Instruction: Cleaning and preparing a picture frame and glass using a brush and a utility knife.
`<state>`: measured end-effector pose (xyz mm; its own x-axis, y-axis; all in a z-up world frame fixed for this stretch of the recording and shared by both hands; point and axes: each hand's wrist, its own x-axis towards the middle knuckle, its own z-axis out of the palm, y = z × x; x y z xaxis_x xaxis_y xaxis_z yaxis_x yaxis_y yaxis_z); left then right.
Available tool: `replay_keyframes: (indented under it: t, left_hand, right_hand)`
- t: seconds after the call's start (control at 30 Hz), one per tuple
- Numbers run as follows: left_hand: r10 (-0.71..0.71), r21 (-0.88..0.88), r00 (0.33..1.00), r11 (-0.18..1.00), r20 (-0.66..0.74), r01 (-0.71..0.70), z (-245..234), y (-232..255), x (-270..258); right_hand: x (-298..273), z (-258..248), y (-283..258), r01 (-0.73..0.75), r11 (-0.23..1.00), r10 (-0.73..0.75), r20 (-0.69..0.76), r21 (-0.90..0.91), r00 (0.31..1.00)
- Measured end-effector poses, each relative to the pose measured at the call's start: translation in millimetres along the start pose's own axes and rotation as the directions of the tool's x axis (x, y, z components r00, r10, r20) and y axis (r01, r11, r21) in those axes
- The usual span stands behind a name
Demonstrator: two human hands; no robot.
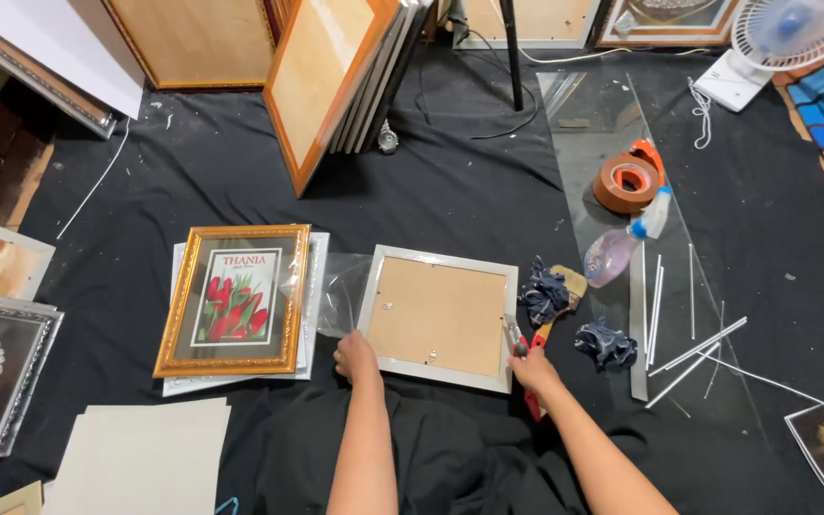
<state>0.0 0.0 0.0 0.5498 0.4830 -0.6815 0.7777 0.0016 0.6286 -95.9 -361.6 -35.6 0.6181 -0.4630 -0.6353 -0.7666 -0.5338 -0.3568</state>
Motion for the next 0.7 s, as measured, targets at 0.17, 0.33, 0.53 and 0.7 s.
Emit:
replay_keyframes:
  t: [0.17,0.33,0.53,0.7]
  left_hand:
    - [0.173,0.385,0.983,0.905,0.057,-0.181,0,-6,-4]
    - [0.193,0.392,0.964,0.885,0.185,-0.252,-23,11,-55]
    - [0.171,0.277,0.985,0.946,0.012,-0.167,-10,-15,-13]
    - [0.083,0.061,0.988,0.995,-0.131,-0.075,-11,-25,8]
  right_hand:
    - [-29,1,-15,-0.023,0.936,-0.003,0.072,0.352,0.997]
    - [-94,-56,-53,0.036,0.964,-0.039,0.007,0.263,0.999]
    - [-31,-36,-16,0.040,0.999,-0.038,-0.122,0.015,0.992]
    - [-27,-29,-1,-0.004,0.938,0.046,0.113,-0.347,0.993]
